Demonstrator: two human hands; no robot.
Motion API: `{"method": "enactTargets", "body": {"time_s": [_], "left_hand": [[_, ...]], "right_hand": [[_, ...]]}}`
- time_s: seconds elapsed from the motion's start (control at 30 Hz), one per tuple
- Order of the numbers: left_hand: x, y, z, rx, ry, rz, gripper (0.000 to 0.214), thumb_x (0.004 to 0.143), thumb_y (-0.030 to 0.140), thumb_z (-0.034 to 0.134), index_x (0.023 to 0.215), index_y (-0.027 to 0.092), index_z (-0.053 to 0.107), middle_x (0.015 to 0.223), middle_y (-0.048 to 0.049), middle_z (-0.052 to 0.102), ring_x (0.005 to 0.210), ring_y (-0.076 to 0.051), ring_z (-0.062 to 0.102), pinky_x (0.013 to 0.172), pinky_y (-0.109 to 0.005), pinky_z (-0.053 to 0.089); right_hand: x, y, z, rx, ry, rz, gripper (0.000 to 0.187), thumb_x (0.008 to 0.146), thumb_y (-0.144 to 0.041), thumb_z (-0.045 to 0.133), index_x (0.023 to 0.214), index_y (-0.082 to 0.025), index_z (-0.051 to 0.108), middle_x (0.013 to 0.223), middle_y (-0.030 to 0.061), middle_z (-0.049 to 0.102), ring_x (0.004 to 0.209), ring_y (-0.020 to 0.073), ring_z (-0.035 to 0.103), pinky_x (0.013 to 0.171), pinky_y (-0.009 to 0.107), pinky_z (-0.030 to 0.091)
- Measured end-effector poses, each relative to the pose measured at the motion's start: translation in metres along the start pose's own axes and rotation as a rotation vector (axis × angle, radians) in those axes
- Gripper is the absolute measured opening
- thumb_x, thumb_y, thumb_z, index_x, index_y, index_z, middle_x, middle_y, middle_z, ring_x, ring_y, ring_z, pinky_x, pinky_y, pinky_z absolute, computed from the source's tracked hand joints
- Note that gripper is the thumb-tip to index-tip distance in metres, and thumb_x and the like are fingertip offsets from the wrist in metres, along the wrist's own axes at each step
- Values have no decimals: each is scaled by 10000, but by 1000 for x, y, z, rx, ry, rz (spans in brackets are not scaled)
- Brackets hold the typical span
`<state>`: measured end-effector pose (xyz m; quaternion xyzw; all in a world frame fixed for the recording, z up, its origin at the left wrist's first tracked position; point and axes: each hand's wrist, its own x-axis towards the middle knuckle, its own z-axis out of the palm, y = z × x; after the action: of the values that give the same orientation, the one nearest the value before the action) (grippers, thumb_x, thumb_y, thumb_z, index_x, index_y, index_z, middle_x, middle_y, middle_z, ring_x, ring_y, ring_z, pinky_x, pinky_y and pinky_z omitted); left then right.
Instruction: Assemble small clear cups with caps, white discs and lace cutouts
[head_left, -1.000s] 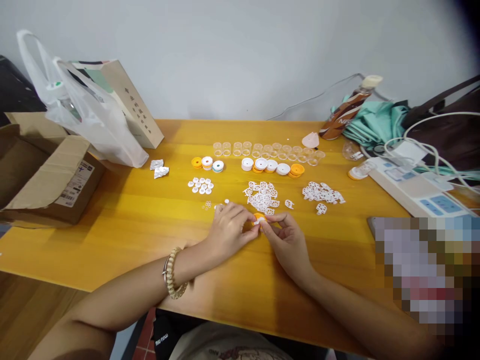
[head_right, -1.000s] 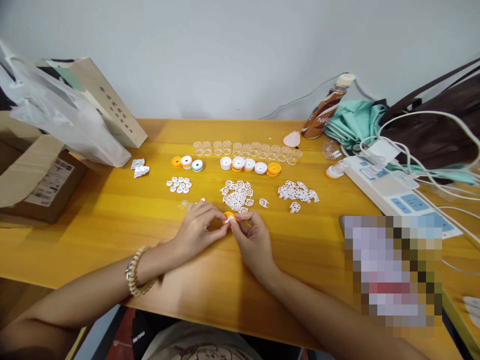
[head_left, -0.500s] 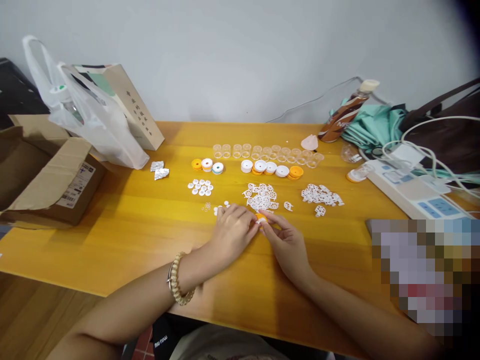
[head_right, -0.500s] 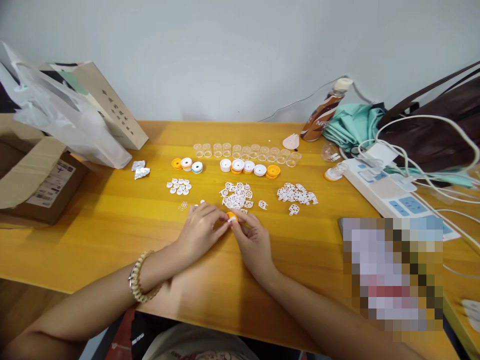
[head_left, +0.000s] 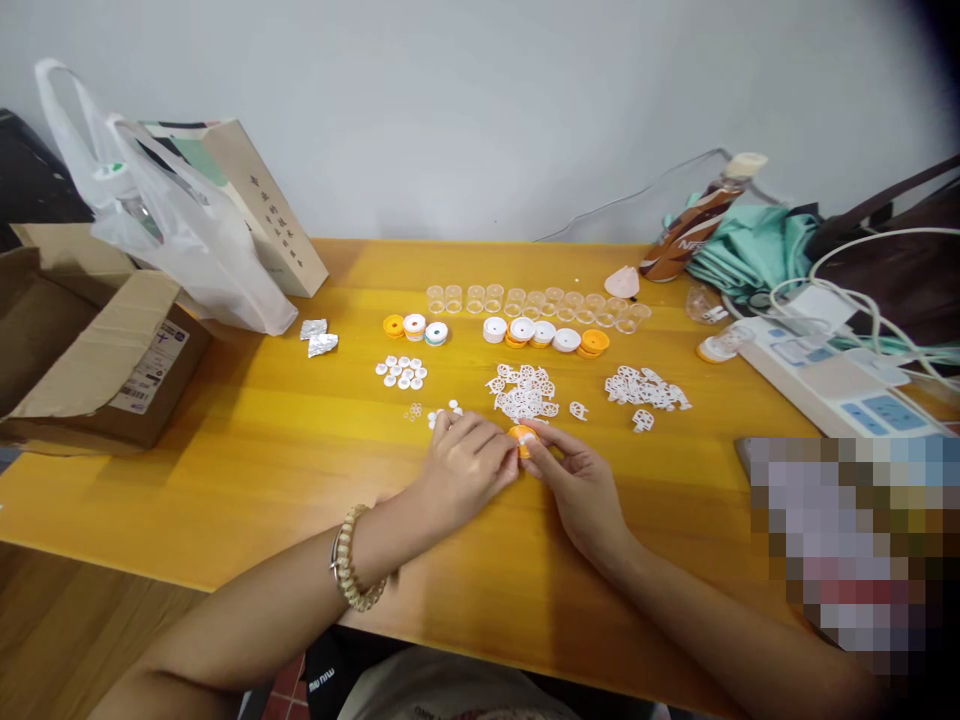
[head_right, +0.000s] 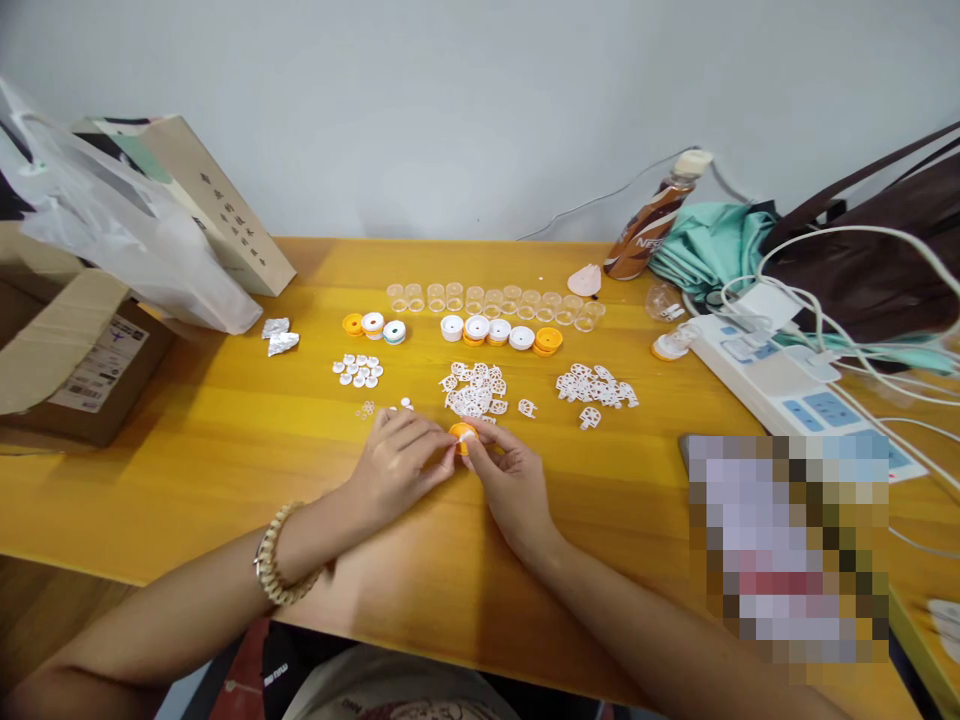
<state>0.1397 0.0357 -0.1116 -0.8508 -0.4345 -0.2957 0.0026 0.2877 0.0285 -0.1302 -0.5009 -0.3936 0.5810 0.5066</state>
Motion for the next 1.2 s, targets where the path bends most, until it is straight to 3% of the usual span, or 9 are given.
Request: {"method": "enactTargets", "body": {"time_s": [0.23,0.37,0.63,0.87,1.2], "left_hand": [[-2,-7,-8,116,51,260,116,866,168,483,874,173,599,847,-26,685,777,-160,573,668,-328,302],[-4,-12,-11,145,6,394,160,876,110,448,952,166,577,930,-49,679,860,-174,589,666,-337,296],[-6,-14,-14,110,-10,440,222,865,91,451,1028,194,562,964,-45,677,883,-183,603,662,-335,297],[-3,-18,-15,258,107,617,137,847,124,498,910,146,617,992,-30,679,866,-141,596,650,-305,319],[-2,-17,-17,279,78,613,163,853,101,476,905,155,620,1008,-8,680,892,-134,588,638,-314,336]], "right_hand": [[-1,-2,0,98,-30,69,277,669,-321,706,936,-250,686,882,7,700,818,162,635,764,305,533],[0,-2,-3,133,-44,100,265,676,-304,706,935,-246,686,869,8,700,795,140,625,773,289,525],[2,-2,-7,125,-65,144,228,671,-301,712,890,-242,695,864,6,695,788,131,615,731,253,517],[0,-5,-7,144,-109,143,250,662,-301,718,904,-242,699,854,11,696,790,136,610,744,275,514],[1,-5,-8,161,-126,163,222,668,-291,716,885,-248,703,862,2,698,783,118,603,769,262,503]]}}
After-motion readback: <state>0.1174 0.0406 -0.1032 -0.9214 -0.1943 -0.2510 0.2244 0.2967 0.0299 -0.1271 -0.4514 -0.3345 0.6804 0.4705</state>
